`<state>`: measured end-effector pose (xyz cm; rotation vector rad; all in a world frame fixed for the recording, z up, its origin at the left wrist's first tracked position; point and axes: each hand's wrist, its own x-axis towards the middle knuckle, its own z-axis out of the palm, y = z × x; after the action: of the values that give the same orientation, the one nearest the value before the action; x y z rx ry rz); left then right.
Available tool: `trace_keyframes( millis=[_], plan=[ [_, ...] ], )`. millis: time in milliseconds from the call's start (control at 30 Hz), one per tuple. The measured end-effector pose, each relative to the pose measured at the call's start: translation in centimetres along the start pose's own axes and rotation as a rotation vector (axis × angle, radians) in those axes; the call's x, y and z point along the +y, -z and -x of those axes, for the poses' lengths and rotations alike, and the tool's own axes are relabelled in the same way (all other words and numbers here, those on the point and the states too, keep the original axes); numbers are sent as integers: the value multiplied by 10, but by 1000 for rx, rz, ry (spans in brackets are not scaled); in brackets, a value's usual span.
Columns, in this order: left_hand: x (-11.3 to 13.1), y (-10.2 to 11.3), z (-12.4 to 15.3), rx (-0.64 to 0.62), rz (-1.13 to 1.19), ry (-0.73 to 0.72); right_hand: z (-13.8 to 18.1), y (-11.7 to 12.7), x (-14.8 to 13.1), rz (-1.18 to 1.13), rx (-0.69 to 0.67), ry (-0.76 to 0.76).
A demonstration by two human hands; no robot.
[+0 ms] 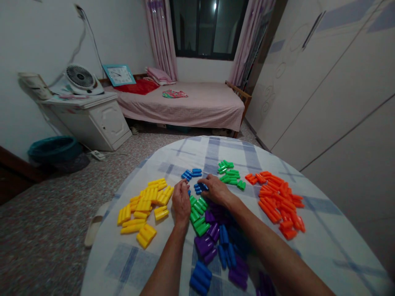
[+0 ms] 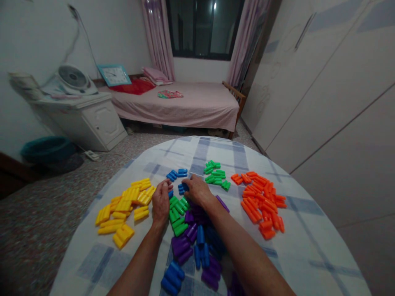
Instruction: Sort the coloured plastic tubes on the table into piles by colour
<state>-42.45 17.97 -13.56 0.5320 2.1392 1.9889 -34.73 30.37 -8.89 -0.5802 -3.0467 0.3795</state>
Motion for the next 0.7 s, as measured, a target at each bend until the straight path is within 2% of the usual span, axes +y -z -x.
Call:
trace_keyframes(
  millis=[167,367,600,700],
  plan=[
    [-2,0,0,8,13,21,2,2,1,-20,-7,-4],
    [-1,0,1,13,34,2,5,-1,7,-48,68,58],
    [3,0,2,55,70,25,-23,9,-4,-136,226,43],
    [1,0,1,76,86,33,-20,17,-9,-164,296,56]
  ],
)
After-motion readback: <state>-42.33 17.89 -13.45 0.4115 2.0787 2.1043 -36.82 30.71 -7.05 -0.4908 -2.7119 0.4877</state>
